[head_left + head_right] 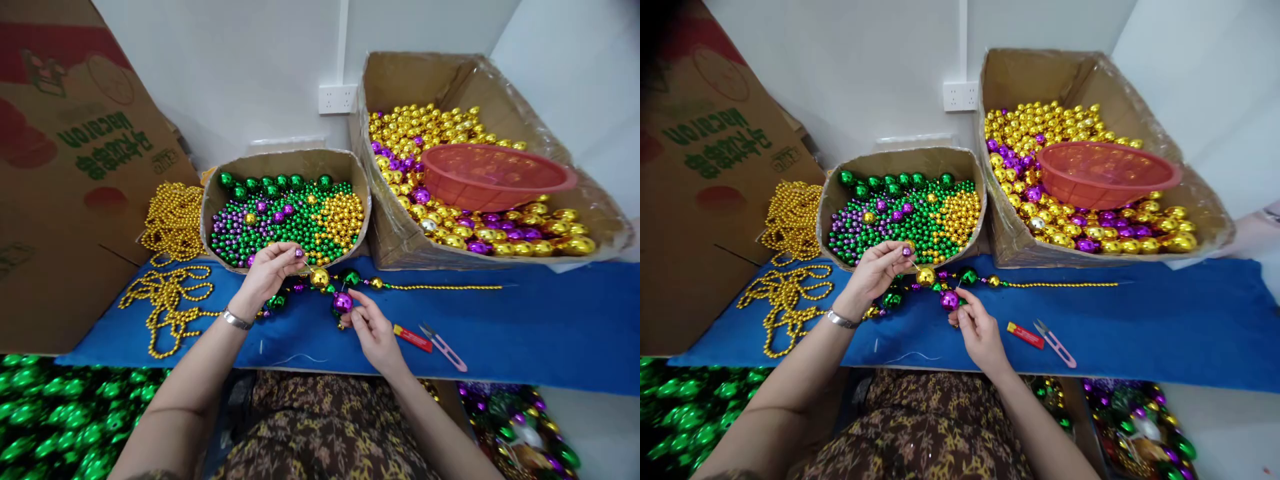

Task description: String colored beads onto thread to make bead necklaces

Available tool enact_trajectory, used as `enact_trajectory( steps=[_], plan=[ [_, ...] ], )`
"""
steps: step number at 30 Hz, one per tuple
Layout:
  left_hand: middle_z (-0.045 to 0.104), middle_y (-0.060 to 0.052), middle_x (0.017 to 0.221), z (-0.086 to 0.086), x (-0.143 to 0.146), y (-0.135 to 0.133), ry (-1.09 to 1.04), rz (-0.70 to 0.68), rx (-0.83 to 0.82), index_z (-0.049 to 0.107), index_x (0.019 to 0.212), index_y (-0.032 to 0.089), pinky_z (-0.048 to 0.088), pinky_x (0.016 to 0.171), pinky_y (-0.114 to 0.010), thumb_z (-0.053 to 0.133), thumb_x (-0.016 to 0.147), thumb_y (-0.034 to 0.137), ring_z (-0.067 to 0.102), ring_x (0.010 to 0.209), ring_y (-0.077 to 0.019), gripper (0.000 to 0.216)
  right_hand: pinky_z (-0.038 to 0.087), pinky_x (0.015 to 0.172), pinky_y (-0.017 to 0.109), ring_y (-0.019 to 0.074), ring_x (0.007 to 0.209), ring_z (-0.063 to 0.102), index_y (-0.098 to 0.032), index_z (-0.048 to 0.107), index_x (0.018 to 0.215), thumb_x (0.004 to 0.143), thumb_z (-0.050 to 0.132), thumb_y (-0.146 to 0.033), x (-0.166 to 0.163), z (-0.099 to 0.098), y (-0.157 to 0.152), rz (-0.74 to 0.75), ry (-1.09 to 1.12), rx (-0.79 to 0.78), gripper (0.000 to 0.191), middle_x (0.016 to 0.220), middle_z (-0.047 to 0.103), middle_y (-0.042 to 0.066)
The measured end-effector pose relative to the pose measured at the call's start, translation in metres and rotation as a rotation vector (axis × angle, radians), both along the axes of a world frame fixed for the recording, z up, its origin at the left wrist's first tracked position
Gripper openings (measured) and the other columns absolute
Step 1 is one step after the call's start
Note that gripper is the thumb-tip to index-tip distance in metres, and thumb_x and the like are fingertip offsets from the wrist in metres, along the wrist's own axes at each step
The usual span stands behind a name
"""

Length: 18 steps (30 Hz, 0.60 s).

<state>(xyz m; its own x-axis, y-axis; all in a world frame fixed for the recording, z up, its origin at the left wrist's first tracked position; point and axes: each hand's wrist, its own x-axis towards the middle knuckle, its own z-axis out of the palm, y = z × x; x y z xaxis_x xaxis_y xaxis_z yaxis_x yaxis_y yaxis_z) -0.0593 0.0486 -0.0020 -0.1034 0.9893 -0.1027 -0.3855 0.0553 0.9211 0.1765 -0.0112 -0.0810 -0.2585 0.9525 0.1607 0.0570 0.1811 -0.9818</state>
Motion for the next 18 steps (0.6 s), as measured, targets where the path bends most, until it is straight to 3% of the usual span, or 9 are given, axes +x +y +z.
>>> enact_trajectory(
  steps=[12, 18],
  plan=[
    [0.069, -0.001, 0.078, 0.002, 0.014, -0.009, 0.083, 0.059, 0.077, 0.067, 0.08, 0.014, 0.058, 0.07, -0.026, 0.085, 0.063, 0.024, 0.068, 0.071, -0.0126, 0.027, 0.057, 0.075, 0.028, 0.0153, 0.078, 0.071, -0.024, 0.048, 0.134, 0.097, 0.045, -0.033, 0.002, 0.003, -0.002, -0.064, -0.121, 0.069, 0.038, 0.083, 0.071, 0.0],
    [0.071, -0.002, 0.079, 0.001, 0.044, -0.017, 0.204, -0.061, 0.16, 0.07, 0.084, 0.016, 0.053, 0.068, -0.02, 0.082, 0.066, 0.024, 0.065, 0.072, -0.0102, 0.023, 0.055, 0.082, 0.03, 0.018, 0.088, 0.071, -0.022, 0.047, 0.136, 0.098, 0.04, -0.031, 0.028, 0.004, 0.002, -0.166, -0.293, 0.143, 0.039, 0.104, 0.071, 0.007]
  ],
)
